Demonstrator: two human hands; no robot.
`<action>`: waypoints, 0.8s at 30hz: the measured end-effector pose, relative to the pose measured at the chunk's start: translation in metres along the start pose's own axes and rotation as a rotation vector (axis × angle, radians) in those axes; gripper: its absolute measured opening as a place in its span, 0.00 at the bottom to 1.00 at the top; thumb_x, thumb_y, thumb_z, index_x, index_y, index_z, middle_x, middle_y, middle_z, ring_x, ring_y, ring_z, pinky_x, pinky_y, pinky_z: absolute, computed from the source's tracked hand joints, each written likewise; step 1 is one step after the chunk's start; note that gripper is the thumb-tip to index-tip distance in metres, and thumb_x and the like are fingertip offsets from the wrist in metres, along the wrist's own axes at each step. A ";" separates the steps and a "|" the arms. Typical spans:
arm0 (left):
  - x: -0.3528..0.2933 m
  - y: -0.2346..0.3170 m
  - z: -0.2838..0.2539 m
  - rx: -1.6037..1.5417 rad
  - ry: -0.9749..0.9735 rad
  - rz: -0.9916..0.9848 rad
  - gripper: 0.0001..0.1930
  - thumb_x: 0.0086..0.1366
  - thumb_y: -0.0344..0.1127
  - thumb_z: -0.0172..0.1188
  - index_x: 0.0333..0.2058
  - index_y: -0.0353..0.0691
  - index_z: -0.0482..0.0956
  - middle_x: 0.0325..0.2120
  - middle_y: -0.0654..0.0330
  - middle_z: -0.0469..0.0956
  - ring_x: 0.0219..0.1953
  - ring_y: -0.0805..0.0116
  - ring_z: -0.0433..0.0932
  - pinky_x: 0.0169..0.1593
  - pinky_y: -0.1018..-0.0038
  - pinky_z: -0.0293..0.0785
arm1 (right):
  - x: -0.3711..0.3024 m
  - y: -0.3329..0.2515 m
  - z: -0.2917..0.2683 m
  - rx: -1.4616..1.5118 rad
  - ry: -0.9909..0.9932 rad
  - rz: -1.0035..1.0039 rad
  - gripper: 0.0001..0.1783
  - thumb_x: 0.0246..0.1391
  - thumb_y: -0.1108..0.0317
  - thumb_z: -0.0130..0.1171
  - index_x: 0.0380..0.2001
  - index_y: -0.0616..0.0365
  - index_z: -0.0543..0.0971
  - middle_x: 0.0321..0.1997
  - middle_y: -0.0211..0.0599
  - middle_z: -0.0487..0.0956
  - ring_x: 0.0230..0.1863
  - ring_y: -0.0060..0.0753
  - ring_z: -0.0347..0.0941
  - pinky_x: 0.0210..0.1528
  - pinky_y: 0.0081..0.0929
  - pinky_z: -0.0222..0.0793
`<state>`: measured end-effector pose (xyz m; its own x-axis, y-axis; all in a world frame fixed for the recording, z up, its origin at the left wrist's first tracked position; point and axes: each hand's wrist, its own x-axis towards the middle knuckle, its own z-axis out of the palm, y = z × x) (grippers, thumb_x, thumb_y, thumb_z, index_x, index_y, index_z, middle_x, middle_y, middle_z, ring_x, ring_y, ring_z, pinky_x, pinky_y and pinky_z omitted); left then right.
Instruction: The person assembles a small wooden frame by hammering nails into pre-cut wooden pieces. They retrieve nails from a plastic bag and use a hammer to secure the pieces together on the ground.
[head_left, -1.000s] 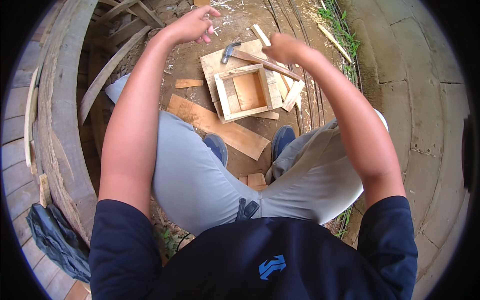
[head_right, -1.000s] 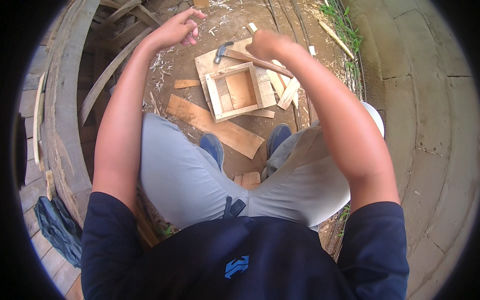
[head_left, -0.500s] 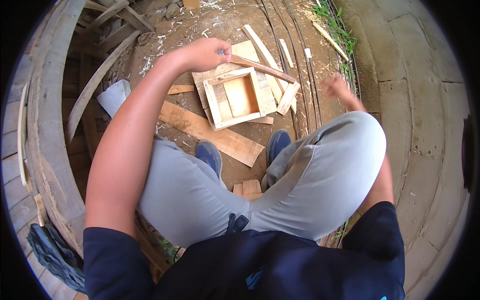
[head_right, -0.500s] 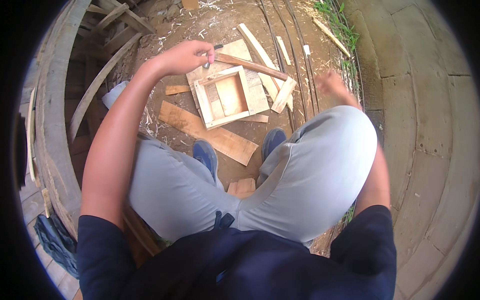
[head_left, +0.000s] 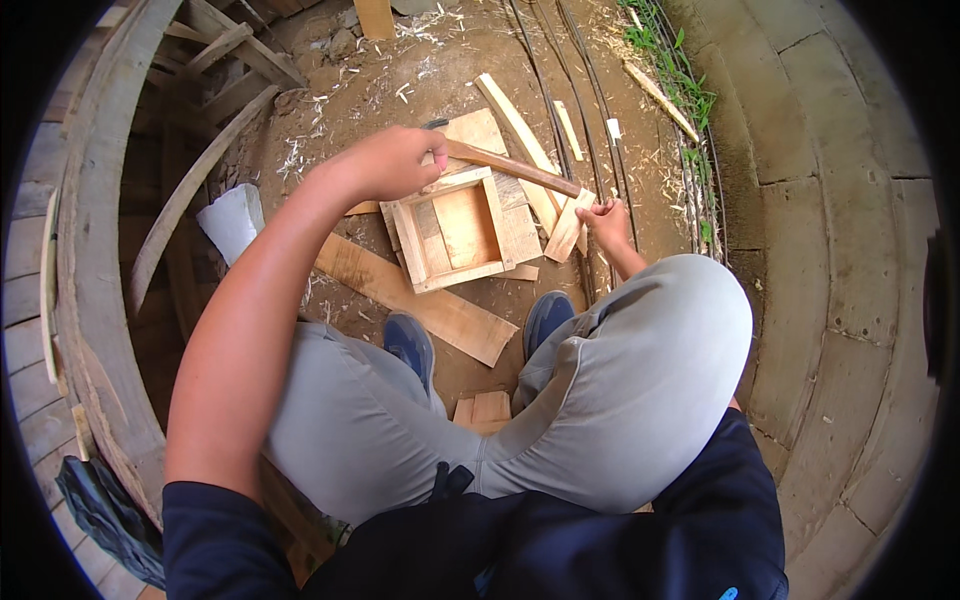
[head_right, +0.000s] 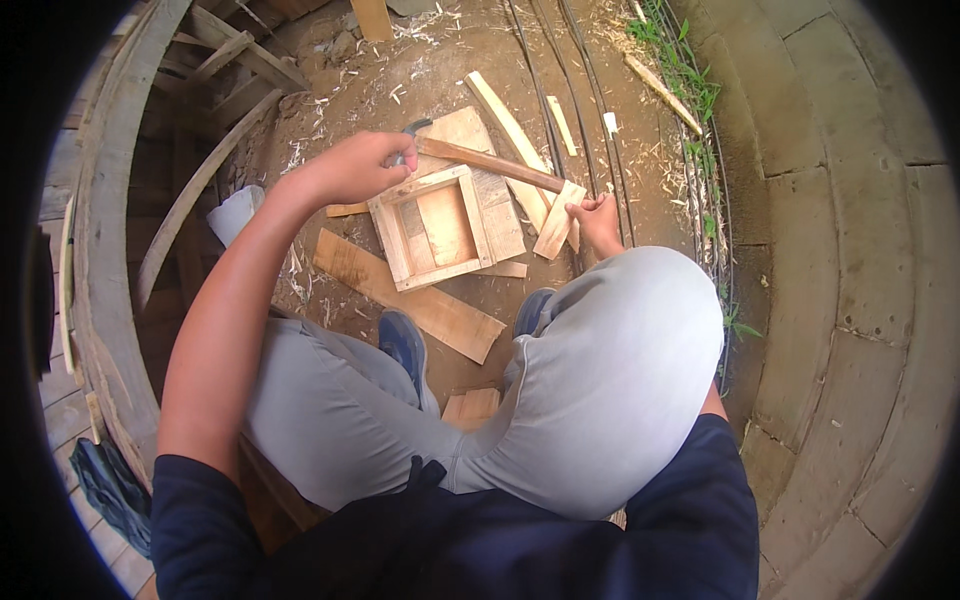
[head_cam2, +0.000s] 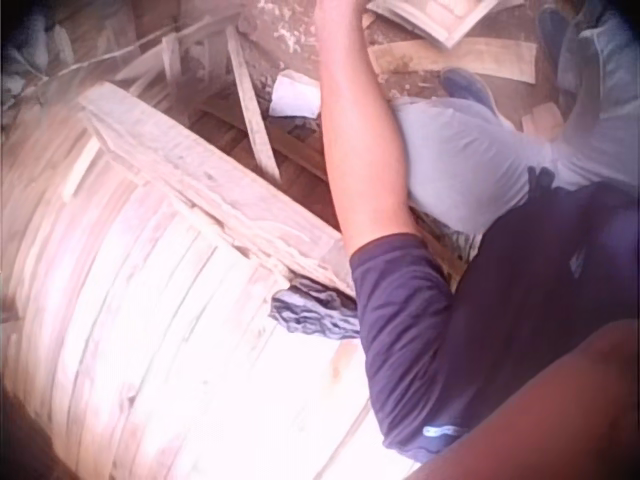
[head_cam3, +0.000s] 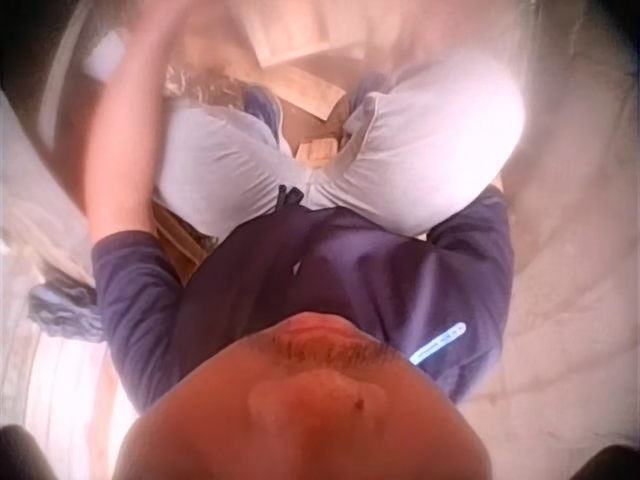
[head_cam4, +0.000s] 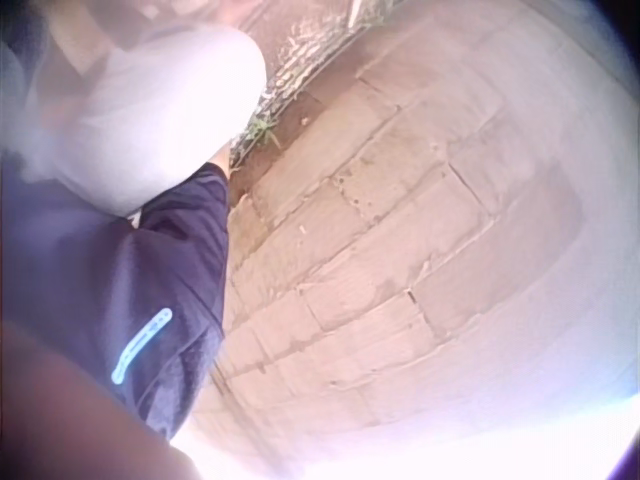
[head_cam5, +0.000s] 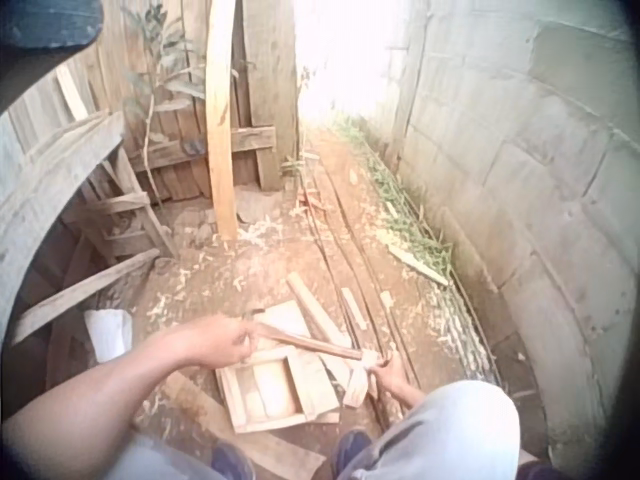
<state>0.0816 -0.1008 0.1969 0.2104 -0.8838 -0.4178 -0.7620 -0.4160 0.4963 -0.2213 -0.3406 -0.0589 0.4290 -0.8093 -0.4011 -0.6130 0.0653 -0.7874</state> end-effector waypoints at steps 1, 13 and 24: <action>0.005 0.006 0.000 -0.014 0.008 0.011 0.10 0.68 0.39 0.55 0.43 0.42 0.78 0.34 0.47 0.82 0.38 0.51 0.80 0.44 0.59 0.74 | 0.003 0.001 -0.009 0.151 -0.030 0.060 0.25 0.52 0.73 0.75 0.40 0.60 0.65 0.38 0.34 0.79 0.41 0.27 0.79 0.45 0.27 0.80; -0.017 0.080 -0.027 -0.469 0.344 0.120 0.20 0.73 0.55 0.55 0.42 0.47 0.88 0.28 0.51 0.84 0.35 0.63 0.84 0.41 0.62 0.76 | -0.081 -0.299 -0.152 0.314 -0.265 -0.610 0.28 0.50 0.81 0.71 0.33 0.50 0.58 0.43 0.39 0.83 0.47 0.28 0.81 0.52 0.30 0.76; -0.095 0.089 -0.094 -1.337 0.460 0.481 0.44 0.72 0.72 0.37 0.42 0.32 0.85 0.13 0.78 0.47 0.15 0.83 0.49 0.20 0.81 0.50 | -0.200 -0.456 -0.069 -0.296 0.403 -2.047 0.28 0.43 0.84 0.74 0.24 0.49 0.61 0.28 0.25 0.82 0.26 0.30 0.71 0.43 0.35 0.69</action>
<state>0.0511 -0.0741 0.3528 0.4722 -0.8723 0.1274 0.2444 0.2684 0.9318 -0.0738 -0.2485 0.4125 0.3582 0.3563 0.8630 0.3538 -0.9072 0.2277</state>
